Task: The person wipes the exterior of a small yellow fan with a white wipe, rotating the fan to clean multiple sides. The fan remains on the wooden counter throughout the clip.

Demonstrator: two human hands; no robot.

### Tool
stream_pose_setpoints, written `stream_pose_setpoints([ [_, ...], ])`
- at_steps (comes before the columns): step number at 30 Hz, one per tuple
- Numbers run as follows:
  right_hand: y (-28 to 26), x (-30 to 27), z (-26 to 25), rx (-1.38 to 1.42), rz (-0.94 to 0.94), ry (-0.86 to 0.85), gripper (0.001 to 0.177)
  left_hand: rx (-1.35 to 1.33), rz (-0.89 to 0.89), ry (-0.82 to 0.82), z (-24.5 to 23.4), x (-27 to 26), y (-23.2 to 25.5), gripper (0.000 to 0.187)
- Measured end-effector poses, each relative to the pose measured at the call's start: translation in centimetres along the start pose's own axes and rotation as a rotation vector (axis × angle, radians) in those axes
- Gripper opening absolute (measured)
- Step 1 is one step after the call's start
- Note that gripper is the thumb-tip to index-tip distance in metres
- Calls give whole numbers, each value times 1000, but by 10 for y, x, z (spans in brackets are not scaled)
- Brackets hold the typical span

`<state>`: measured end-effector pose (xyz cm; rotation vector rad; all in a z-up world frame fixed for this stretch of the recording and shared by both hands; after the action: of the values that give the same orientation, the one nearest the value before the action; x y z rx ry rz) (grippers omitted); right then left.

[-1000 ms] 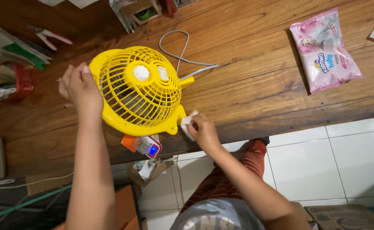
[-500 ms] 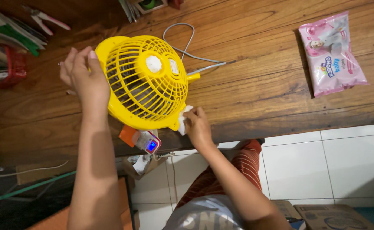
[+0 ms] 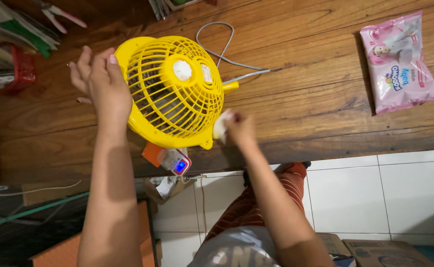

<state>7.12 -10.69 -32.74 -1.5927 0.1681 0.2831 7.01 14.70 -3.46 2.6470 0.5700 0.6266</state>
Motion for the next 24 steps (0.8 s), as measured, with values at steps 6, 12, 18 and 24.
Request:
stream_pose_setpoints([
  [6, -2, 13, -69, 130, 43, -60, 20, -23, 105, 39, -1, 1, 7, 25],
  [12, -12, -52, -5, -323, 100, -338, 24, -2, 9, 20, 4, 0, 1, 25],
  [18, -38, -29, -5, -288, -100, -45, 16, -10, 146, 63, 0, -1, 5, 26],
  [24, -47, 4, -29, -338, -166, 76, 9, -9, 92, 61, 0, 5, 2, 28],
])
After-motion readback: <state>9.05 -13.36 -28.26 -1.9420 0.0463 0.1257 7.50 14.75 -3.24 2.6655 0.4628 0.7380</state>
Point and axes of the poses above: each hand's wrist, its own x-axis towards the middle knuckle, its own z-axis out of the palm, y = z × x, the point moved 6 cm from there along x, towards the middle knuckle, and after that the axes turned 5 degrees about z, right-handed, at the moved point
